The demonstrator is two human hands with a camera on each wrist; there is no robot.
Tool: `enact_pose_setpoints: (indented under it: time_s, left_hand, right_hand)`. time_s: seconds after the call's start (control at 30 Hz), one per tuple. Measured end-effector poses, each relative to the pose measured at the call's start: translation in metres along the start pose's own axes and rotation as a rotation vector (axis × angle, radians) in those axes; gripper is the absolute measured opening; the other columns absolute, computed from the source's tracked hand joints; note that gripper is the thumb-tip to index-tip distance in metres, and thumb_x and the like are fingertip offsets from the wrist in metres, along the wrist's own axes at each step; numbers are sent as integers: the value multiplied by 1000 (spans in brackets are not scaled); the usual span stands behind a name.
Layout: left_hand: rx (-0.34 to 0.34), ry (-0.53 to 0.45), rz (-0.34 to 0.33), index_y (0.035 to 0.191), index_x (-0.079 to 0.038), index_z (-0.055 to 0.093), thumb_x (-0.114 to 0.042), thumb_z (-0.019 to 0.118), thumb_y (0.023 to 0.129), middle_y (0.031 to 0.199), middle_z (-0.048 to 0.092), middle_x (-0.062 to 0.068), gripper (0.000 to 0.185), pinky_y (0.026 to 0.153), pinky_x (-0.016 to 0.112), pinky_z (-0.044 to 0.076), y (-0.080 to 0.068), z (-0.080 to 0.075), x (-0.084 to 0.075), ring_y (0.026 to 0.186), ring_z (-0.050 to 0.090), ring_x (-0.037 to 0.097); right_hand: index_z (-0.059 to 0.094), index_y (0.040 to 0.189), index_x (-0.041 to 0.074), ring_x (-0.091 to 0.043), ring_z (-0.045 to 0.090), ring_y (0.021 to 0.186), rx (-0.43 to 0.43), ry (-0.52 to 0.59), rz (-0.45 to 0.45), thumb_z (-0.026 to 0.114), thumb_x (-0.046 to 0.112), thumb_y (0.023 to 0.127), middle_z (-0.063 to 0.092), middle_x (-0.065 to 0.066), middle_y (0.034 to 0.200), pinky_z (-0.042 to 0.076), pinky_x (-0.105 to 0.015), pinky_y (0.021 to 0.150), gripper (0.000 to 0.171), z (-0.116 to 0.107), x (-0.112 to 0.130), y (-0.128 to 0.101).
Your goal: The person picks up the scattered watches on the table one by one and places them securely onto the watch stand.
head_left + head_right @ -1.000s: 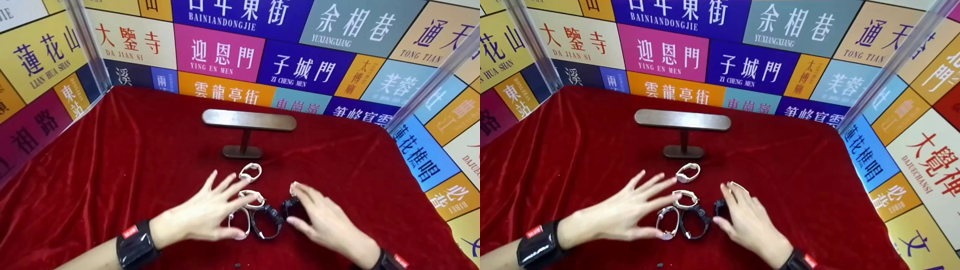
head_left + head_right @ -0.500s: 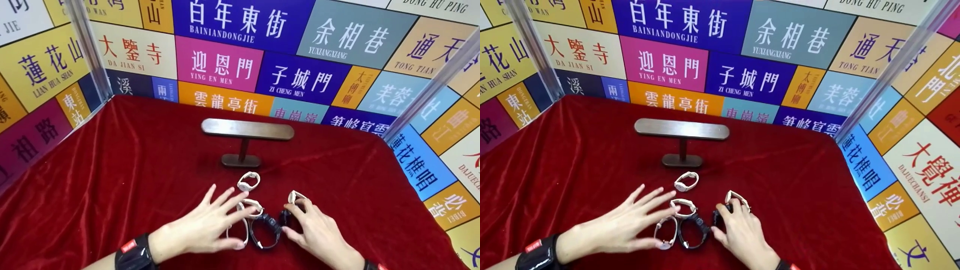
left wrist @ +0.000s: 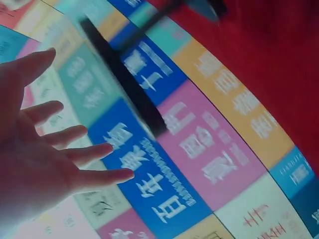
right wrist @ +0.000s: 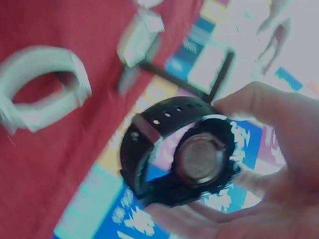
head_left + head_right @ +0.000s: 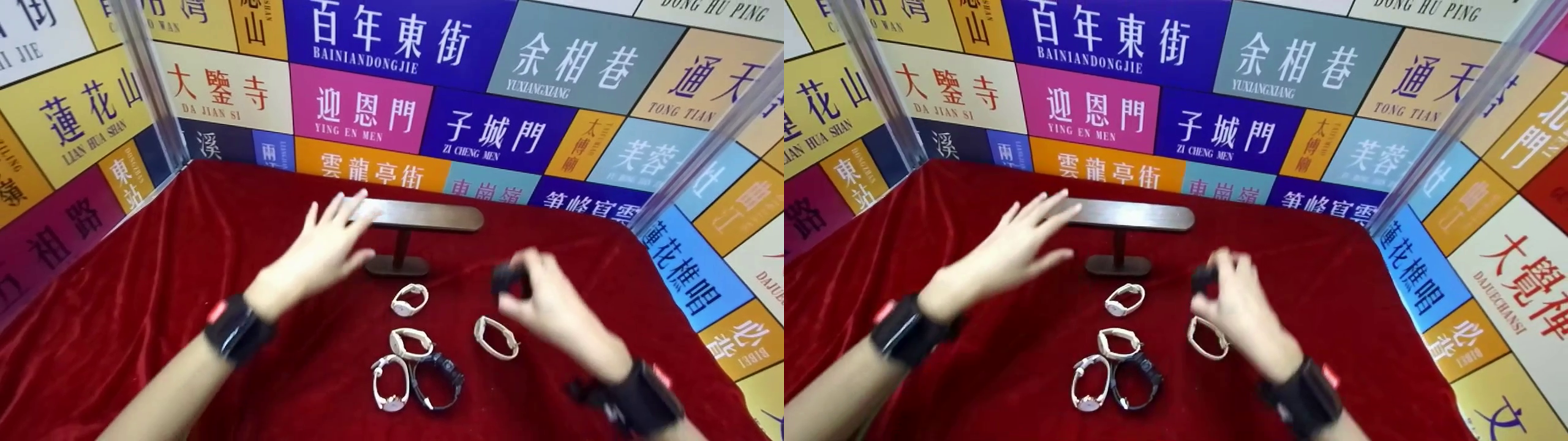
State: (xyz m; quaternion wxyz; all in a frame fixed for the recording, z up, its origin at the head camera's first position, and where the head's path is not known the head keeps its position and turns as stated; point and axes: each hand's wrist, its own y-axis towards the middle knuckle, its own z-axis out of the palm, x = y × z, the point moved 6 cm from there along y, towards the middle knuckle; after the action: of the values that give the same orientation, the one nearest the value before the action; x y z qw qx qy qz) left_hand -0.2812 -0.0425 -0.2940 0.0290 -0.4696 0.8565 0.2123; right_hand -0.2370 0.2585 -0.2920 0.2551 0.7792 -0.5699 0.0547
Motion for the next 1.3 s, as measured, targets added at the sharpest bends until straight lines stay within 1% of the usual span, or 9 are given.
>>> enact_pose_setpoints:
  time_s: [0.17,0.23,0.3,0.43,0.57,0.73,0.9,1.1,1.3]
  left_hand:
    - [103,-30,-110,162,-14,18,-36,65,97,169,15,14,83,118,73,15,26,13,21,153,17,46]
    - [134,-42,-138,162,-11,12,-36,64,98,169,13,15,86,120,72,16,30,20,25,154,14,45]
    - [133,-46,-147,161,-8,14,-32,64,98,168,16,17,84,120,69,20,32,23,29,154,15,45]
    - [45,-32,-107,156,0,30,-19,62,99,158,34,24,68,116,61,36,33,20,32,148,32,43]
    - [-52,-21,-30,148,5,44,-11,61,99,143,50,25,54,107,51,49,35,13,33,134,48,39]
    - [-72,-33,42,145,5,48,-8,61,99,139,53,23,49,108,47,49,37,12,31,132,50,38]
    - [-97,-59,88,142,5,51,-5,61,97,138,55,23,47,113,45,45,39,12,31,131,51,37]
    - [-115,-68,105,140,5,54,-4,62,97,136,57,23,45,113,45,45,39,9,33,129,54,37]
    - [-115,-74,93,141,4,53,-4,63,97,136,57,22,46,113,45,45,39,6,36,128,54,37]
  right_hand:
    - [46,121,0,-42,56,105,-35,52,62,75,13,84,54,-29,115,52,-60,89,49,-11,-11,38]
    - [46,128,0,-42,53,110,-50,79,43,76,12,85,52,-30,121,49,-60,94,54,-10,-15,50]
    - [45,135,1,-42,52,115,-63,105,-9,76,7,85,50,-30,128,47,-59,98,59,-8,-17,62]
    - [44,145,6,-37,50,123,-45,163,-141,74,-2,85,45,-27,137,47,-53,103,67,-2,-18,80]
    - [44,146,6,-33,46,132,22,240,-208,71,-8,86,42,-21,145,48,-50,107,68,10,-18,92]
    - [42,150,8,-31,39,141,110,265,-197,68,-9,87,35,-16,153,42,-50,115,70,29,-23,99]
    - [38,154,12,-31,38,142,138,259,-176,68,-8,87,35,-15,154,36,-49,119,75,38,-26,102]
    - [40,152,14,-30,37,145,159,239,-207,69,-9,86,38,-12,153,29,-50,123,76,41,-20,111]
    - [44,149,15,-28,40,142,149,219,-226,72,-9,84,44,-10,151,33,-48,121,75,41,-16,117]
